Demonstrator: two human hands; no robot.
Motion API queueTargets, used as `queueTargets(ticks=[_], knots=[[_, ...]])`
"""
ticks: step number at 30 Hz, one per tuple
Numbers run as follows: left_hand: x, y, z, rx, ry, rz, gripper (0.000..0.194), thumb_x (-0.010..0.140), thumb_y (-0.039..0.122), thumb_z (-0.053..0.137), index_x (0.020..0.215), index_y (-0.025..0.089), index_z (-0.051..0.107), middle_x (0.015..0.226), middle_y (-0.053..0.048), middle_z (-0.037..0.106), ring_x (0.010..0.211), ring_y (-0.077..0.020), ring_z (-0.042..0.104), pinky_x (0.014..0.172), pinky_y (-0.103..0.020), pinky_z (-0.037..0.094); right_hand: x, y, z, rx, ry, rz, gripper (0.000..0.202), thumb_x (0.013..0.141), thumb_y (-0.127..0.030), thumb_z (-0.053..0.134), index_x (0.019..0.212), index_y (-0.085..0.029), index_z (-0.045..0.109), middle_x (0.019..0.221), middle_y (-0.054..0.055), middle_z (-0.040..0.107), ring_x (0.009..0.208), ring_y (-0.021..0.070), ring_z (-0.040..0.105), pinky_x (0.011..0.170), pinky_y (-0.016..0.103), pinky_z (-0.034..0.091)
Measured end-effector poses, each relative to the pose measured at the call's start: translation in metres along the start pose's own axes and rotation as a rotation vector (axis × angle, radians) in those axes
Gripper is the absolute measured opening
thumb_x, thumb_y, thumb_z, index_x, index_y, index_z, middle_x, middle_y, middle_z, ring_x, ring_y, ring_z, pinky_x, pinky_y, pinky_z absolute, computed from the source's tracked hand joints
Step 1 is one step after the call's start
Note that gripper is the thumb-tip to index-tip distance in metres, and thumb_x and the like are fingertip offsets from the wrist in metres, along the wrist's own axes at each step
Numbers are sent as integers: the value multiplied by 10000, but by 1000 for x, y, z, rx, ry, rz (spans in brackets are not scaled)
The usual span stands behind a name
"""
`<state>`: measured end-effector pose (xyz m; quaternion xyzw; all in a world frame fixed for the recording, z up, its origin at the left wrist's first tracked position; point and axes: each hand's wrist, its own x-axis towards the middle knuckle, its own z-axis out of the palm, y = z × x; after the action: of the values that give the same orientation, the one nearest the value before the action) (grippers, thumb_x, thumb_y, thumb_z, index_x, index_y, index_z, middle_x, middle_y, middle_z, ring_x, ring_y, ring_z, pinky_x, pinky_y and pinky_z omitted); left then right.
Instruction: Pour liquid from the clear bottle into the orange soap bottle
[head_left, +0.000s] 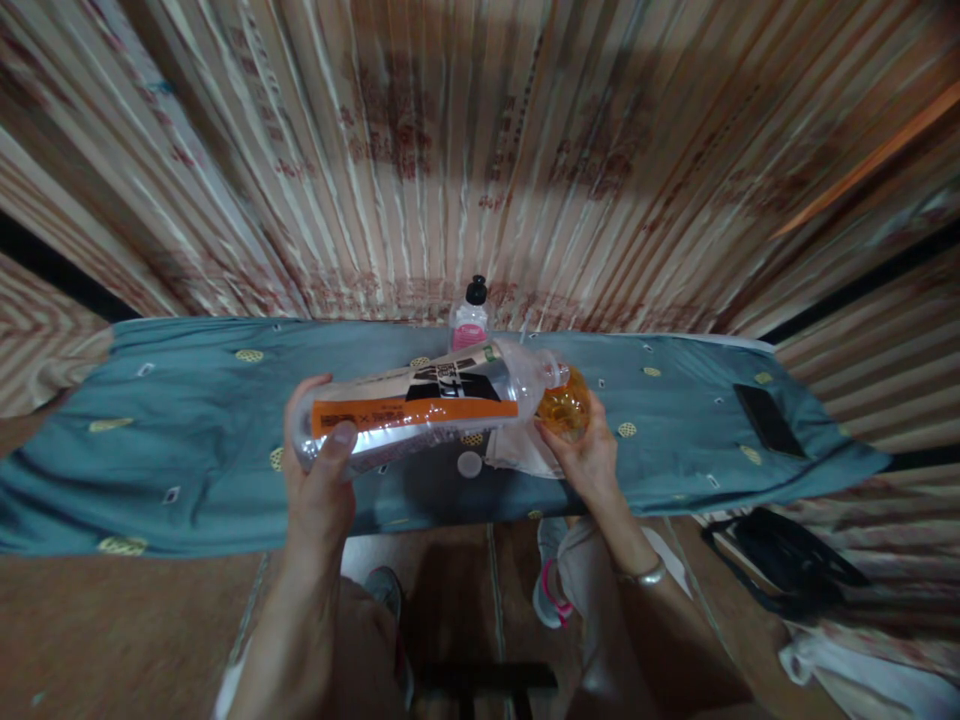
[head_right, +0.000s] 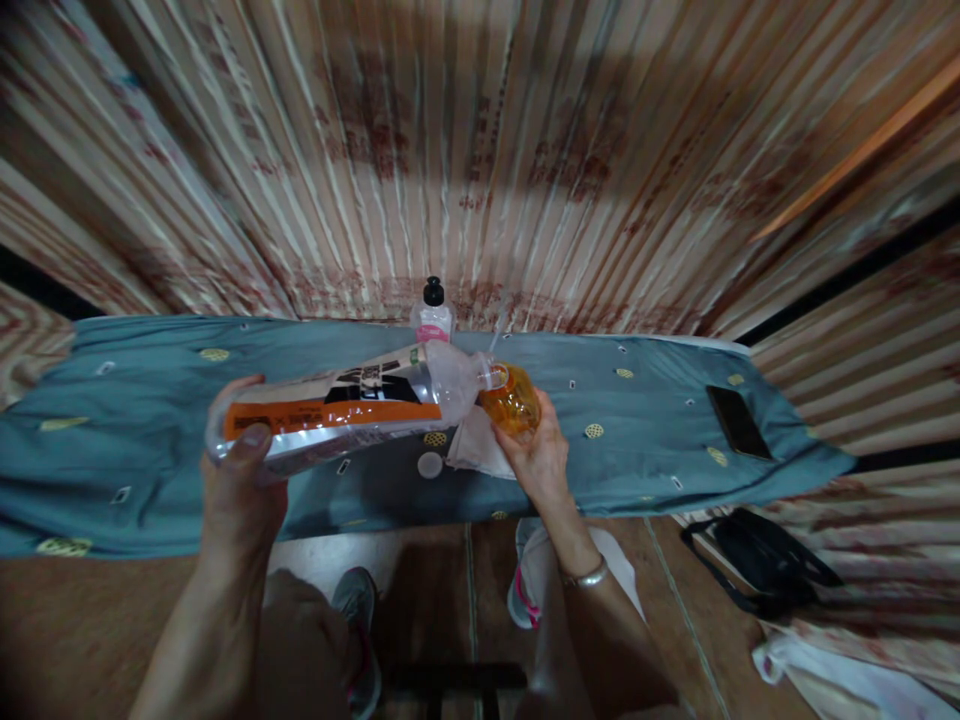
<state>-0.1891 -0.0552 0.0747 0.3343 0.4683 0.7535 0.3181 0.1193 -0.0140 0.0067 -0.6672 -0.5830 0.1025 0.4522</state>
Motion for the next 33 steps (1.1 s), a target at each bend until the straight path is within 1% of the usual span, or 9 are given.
queueTargets(ticks=[4, 7, 13, 20, 26, 30, 33], knots=[[0, -1, -1, 32, -22, -3, 711, 600, 641, 934, 1150, 260, 693, 978, -31, 659, 870, -228, 641, 782, -363, 571, 0, 3, 1, -22, 14, -29, 943, 737, -818, 734, 1416, -181, 585, 1301, 186, 783, 1133, 368, 786, 942, 503, 643], [0, -2, -2, 29, -26, 12, 721, 612, 639, 931, 1177, 266, 682, 987, -31, 652, 868, -234, 644, 795, -378, 573, -1, 4, 2, -19, 12, -29, 953, 737, -827, 726, 1419, -179, 576, 1305, 193, 779, 1150, 378, 780, 957, 519, 641], [0, -5, -3, 46, -45, 48, 688, 663, 621, 908, 1209, 268, 682, 992, -29, 660, 856, -224, 639, 774, -367, 574, -1, 5, 3, -15, 16, -26, 953, 735, -820, 734, 1424, -183, 569, 1325, 195, 769, 1170, 382, 772, 976, 522, 633], [1, -3, 0, 6, 0, 46, 721, 594, 636, 941, 1153, 240, 718, 935, -24, 671, 813, -200, 633, 719, -322, 556, 0, 1, 1, -16, 12, -5, 954, 729, -807, 735, 1419, -166, 577, 1324, 205, 772, 1169, 381, 774, 977, 519, 633], [1, -3, 0, -15, 2, 14, 704, 602, 568, 956, 1168, 220, 725, 921, -25, 672, 825, -203, 623, 727, -327, 531, -1, 3, 2, -20, -5, -8, 929, 742, -787, 745, 1427, -185, 571, 1304, 188, 782, 1153, 380, 779, 966, 521, 635], [1, -6, -1, 18, -9, 56, 687, 637, 595, 927, 1180, 233, 713, 934, -26, 661, 829, -215, 611, 742, -349, 528, -1, 4, 3, -15, 6, -10, 923, 745, -776, 746, 1431, -187, 564, 1323, 187, 770, 1171, 380, 771, 985, 523, 627], [1, -6, -2, 38, -19, 63, 674, 659, 607, 911, 1187, 243, 702, 956, -30, 661, 852, -224, 611, 752, -356, 532, -2, 4, 3, -7, 4, -6, 912, 747, -766, 748, 1434, -195, 560, 1326, 181, 767, 1172, 374, 768, 983, 515, 628]])
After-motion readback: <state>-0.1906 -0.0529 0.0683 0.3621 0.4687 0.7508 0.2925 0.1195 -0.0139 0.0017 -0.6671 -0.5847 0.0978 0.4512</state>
